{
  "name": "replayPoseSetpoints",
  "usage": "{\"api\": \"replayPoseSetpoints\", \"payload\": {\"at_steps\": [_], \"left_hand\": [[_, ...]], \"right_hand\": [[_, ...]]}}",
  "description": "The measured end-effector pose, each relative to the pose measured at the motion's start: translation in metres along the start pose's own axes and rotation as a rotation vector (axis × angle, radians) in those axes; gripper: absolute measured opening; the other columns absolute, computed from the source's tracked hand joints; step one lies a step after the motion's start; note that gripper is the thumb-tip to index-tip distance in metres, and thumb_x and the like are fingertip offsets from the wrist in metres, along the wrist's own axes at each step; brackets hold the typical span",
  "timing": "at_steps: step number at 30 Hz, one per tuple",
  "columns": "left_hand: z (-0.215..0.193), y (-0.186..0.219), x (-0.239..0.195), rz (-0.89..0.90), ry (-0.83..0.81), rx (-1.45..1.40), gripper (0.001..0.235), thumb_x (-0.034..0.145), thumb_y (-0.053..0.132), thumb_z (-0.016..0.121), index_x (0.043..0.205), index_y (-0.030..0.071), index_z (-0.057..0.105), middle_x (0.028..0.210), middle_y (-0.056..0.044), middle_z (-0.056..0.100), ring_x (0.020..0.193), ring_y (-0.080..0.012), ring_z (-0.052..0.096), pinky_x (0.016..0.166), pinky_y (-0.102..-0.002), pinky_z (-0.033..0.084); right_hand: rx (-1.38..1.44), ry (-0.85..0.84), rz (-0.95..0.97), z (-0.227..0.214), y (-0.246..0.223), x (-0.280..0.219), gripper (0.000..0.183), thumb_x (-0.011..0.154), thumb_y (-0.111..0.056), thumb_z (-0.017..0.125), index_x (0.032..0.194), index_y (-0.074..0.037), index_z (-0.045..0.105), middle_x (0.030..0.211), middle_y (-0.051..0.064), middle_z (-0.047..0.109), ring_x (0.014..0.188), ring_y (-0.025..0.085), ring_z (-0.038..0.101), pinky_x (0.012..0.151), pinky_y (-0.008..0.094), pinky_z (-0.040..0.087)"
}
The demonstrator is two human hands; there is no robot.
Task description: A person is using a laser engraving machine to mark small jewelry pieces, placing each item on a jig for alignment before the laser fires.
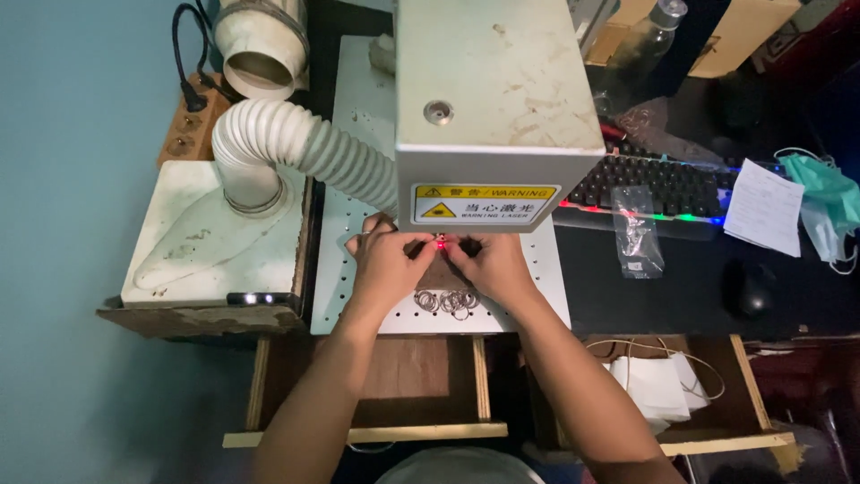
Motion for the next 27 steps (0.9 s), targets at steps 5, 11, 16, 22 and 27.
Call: {"api": "replayPoseSetpoints", "payload": {"at_steps": [5,11,16,22,27], "left_hand": [[-0.021,0.010,-0.011,0.043,0.066,-0.129,0.018,0.089,0.033,0.073,0.103,0.025,0.081,0.084,-0.005,0.069,0.115,-0.0273,0.058,0.100,-0.045,0.038],[-0.035,-0.009,-0.037,0.259,0.285,-0.136,0.028,0.084,0.033,0.080,0.111,0.024,0.079,0.108,-0.001,0.074,0.118,-0.0269,0.064,0.099,-0.044,0.043],[-0.042,-0.033,-0.058,0.176,0.259,-0.089,0.064,0.080,0.046,0.082,0.134,0.015,0.068,0.123,-0.014,0.073,0.133,-0.0363,0.058,0.114,-0.054,0.029],[-0.030,-0.026,-0.051,0.110,0.013,0.078,0.089,0.075,0.045,0.080,0.150,0.008,0.050,0.132,-0.019,0.070,0.143,-0.0358,0.050,0.120,-0.055,0.017],[-0.021,-0.035,-0.049,-0.004,-0.108,0.103,0.077,0.079,0.051,0.075,0.145,0.014,0.059,0.118,-0.013,0.077,0.150,-0.0245,0.043,0.123,-0.051,0.010]], "right_hand": [[0.093,0.063,0.022,0.009,0.028,-0.006,0.011,0.078,-0.013,0.084,0.087,-0.012,0.079,0.076,0.006,0.078,0.064,0.022,0.070,0.062,0.034,0.057],[0.269,0.263,-0.111,-0.037,0.024,-0.027,0.017,0.080,-0.012,0.084,0.095,-0.008,0.077,0.077,0.009,0.071,0.068,0.021,0.063,0.064,0.033,0.053],[0.046,0.144,-0.061,-0.050,0.035,-0.057,0.069,0.075,-0.044,0.085,0.130,-0.007,0.069,0.125,0.016,0.071,0.130,0.042,0.057,0.111,0.053,0.037],[-0.131,-0.087,0.056,-0.035,0.035,-0.055,0.079,0.067,-0.047,0.084,0.136,-0.014,0.066,0.136,0.015,0.069,0.141,0.045,0.047,0.117,0.057,0.023],[-0.128,-0.072,0.029,-0.031,0.041,-0.055,0.074,0.068,-0.035,0.087,0.136,-0.014,0.067,0.136,0.012,0.070,0.138,0.044,0.050,0.114,0.053,0.021]]}}
Point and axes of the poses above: each hand's wrist, its own x-axis towards the middle knuckle, its own z-axis out of the palm, y = z × x, the point moved 7 cm from there along x, towards the middle knuckle
